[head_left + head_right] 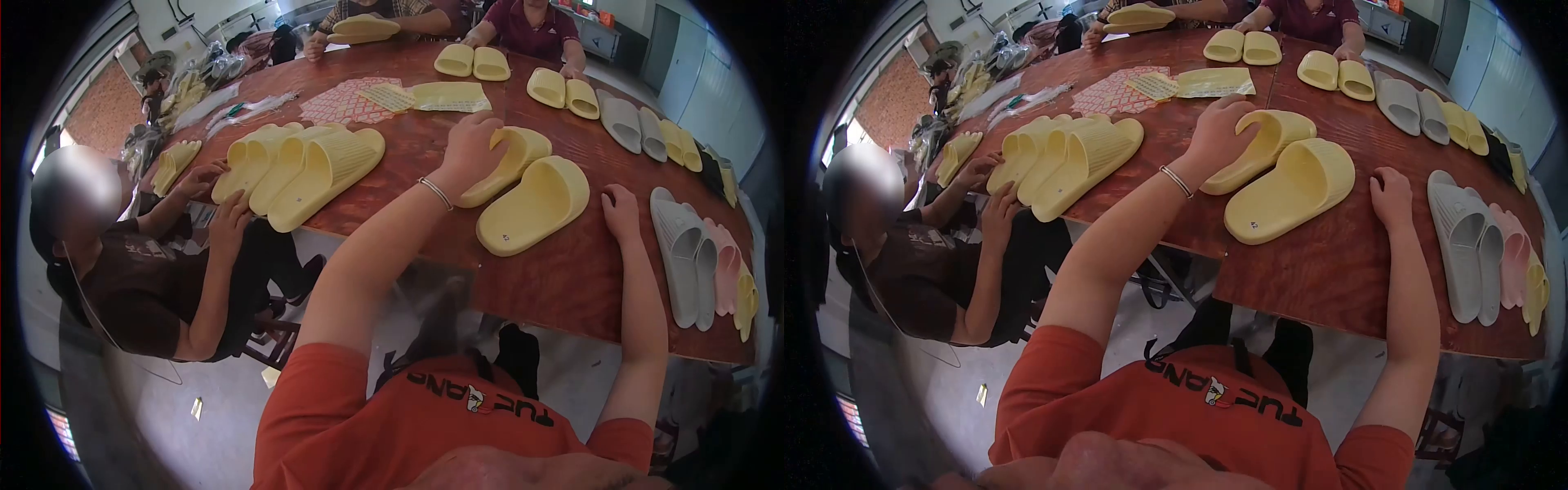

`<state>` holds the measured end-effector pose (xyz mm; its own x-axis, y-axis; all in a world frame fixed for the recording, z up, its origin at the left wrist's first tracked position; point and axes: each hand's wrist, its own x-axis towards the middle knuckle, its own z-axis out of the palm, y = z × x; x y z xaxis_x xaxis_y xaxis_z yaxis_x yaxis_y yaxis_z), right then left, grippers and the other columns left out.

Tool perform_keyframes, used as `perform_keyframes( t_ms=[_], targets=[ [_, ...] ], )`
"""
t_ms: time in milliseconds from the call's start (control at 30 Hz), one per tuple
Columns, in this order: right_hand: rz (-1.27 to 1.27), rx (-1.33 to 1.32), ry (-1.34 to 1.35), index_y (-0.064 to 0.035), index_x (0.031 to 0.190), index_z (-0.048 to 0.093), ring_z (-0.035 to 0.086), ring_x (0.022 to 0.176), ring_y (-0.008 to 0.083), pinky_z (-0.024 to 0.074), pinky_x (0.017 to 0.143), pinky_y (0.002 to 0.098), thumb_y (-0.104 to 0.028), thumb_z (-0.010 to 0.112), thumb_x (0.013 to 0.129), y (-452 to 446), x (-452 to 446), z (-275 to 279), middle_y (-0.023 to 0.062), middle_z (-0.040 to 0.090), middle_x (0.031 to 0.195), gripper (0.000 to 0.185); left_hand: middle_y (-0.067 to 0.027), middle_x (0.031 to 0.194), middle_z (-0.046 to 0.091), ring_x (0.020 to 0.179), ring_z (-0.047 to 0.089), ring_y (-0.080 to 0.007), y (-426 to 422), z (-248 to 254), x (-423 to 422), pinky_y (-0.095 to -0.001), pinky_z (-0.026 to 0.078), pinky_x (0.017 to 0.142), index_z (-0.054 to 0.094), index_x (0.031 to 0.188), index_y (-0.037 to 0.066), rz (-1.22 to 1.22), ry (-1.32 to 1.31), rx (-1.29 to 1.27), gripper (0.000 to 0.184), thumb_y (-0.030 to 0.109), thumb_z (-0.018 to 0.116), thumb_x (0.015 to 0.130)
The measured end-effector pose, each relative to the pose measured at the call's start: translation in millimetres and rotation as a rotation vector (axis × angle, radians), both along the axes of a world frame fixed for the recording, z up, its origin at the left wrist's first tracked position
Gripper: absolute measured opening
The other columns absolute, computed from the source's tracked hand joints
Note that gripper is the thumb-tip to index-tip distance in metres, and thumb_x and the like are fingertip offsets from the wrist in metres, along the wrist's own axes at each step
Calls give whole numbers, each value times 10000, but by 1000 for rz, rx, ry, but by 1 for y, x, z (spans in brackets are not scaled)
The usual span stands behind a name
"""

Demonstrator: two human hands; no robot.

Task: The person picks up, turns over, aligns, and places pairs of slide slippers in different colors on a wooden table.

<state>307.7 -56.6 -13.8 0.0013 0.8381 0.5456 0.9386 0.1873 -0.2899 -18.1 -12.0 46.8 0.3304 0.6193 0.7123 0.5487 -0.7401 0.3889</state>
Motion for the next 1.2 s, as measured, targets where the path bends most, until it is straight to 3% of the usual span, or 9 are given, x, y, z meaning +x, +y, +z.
perform_keyframes(
  t_ms=[100, 200, 400, 467, 600, 700, 800, 867, 1200],
  targets=[
    [-4, -35, 5, -27, 880, 570, 508, 908, 296, 398, 800, 376, -151, 531, 747, 0, 0, 1, 115, 574, 932, 186, -156, 1134, 478, 998, 489, -292, -1, -14, -1, -363, 407, 836, 543, 996, 17, 165, 81, -12, 376, 260, 598, 714],
    [-14, -40, -8, -27, 890, 566, 506, 912, 295, 398, 803, 377, -148, 527, 750, 0, -2, 2, 112, 571, 939, 190, -155, 1159, 433, 1002, 486, -306, -3, -15, 1, -390, 414, 802, 497, 1048, 24, 202, 179, -301, 457, 278, 609, 685],
    [-7, -28, -21, -17, 910, 560, 510, 914, 295, 400, 805, 373, -134, 525, 755, 0, -2, 2, 127, 567, 948, 198, -147, 1105, 486, 960, 514, -288, 14, -16, -16, -368, 427, 815, 458, 1080, -2, -4, -21, -486, 459, 231, 605, 713],
    [-7, -44, -5, -13, 916, 558, 510, 919, 296, 400, 808, 372, -131, 524, 757, -1, -3, 3, 129, 566, 954, 201, -129, 1020, 527, 897, 533, -236, 19, -15, -26, -316, 457, 760, 464, 1062, -7, -313, -920, -999, 391, 204, 585, 755],
    [-18, -45, -14, -1, 927, 553, 511, 926, 300, 402, 809, 367, -124, 523, 762, -4, -8, 7, 135, 565, 964, 207, -119, 990, 535, 873, 524, -197, 37, -24, -48, -284, 468, 705, 472, 1059, -16, -304, -1188, -1237, 358, 186, 570, 779],
    [7, 3, -49, 3, 926, 551, 516, 923, 304, 402, 803, 369, -121, 518, 765, 1, -3, 1, 143, 565, 964, 205, -109, 927, 563, 830, 545, -196, 36, -27, -46, -286, 475, 665, 506, 1035, -18, -280, -1113, -1206, 348, 191, 586, 769],
    [19, -10, -44, 6, 922, 549, 520, 919, 304, 403, 803, 367, -113, 512, 768, 0, -3, 1, 151, 564, 961, 199, -102, 938, 555, 834, 550, -212, 26, -27, -38, -288, 466, 722, 532, 1030, 13, -254, -747, -1049, 359, 226, 612, 753],
    [34, -33, -30, 8, 921, 548, 520, 919, 304, 403, 806, 365, -112, 509, 770, 0, -2, 2, 154, 564, 960, 197, -109, 912, 583, 826, 563, -200, 23, -29, -35, -289, 454, 734, 575, 966, 9, 48, -132, -578, 358, 248, 639, 708],
    [42, -22, -65, 7, 921, 550, 528, 905, 305, 406, 803, 360, -116, 501, 777, 2, 1, 1, 153, 566, 955, 195, -113, 878, 597, 814, 570, -187, 23, -30, -36, -289, 447, 730, 596, 917, 21, -1, -91, -567, 365, 265, 671, 656]
  ],
)
